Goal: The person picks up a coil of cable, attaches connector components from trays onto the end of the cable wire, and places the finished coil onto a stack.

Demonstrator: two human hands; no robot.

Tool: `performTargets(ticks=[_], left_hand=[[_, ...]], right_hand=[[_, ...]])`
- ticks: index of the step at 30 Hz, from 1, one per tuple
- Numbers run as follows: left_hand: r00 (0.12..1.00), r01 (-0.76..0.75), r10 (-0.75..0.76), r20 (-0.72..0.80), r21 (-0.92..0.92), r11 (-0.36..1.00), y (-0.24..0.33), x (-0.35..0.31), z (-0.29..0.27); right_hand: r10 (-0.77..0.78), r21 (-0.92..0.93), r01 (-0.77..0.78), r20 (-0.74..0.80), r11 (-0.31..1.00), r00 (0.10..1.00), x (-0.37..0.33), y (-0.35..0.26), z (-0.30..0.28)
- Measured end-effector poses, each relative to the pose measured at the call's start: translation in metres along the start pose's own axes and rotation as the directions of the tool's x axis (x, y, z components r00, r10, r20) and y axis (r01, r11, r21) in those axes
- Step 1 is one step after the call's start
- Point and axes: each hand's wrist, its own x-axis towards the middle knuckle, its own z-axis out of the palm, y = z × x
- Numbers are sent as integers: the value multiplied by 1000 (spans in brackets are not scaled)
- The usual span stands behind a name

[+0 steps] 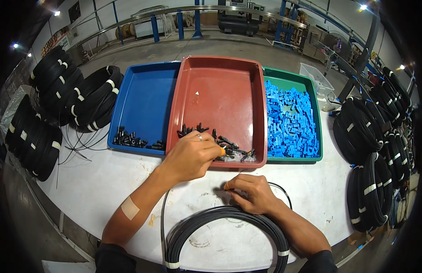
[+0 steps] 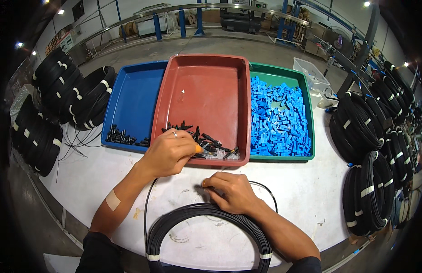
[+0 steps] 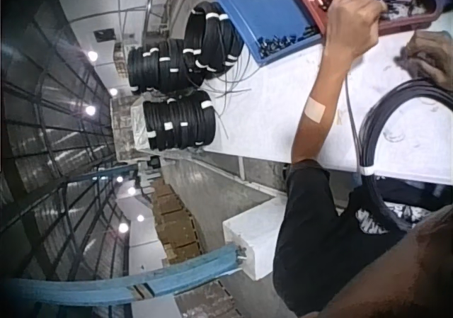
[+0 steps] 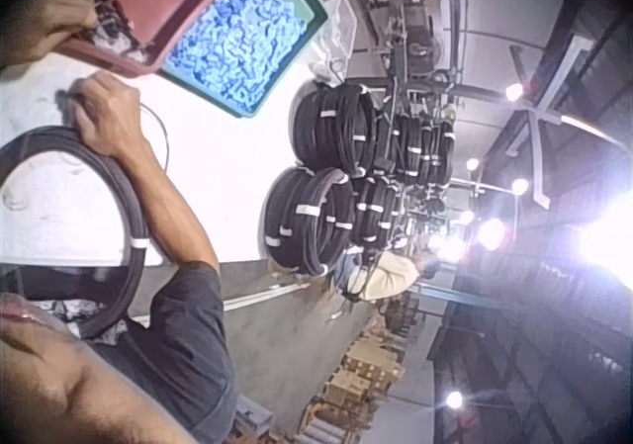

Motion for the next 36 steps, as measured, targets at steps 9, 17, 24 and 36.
performTargets(ticks=[9, 17, 24, 36], left_hand=[[931, -61, -4, 366, 166, 984, -13, 35, 30], [943, 51, -87, 321, 121, 991, -18, 42, 32], [828, 556, -480, 288, -529, 641, 12, 30, 14], [786, 526, -504, 359, -816, 239, 42, -39, 23]], right_hand=[[130, 86, -141, 128, 986, 983, 4, 9, -3], [102, 83, -111, 100, 990, 990, 5, 13, -4], [-53, -115, 49, -29, 992, 998, 1, 4, -8], [-135, -180, 110, -134, 978, 982, 3, -3, -4]])
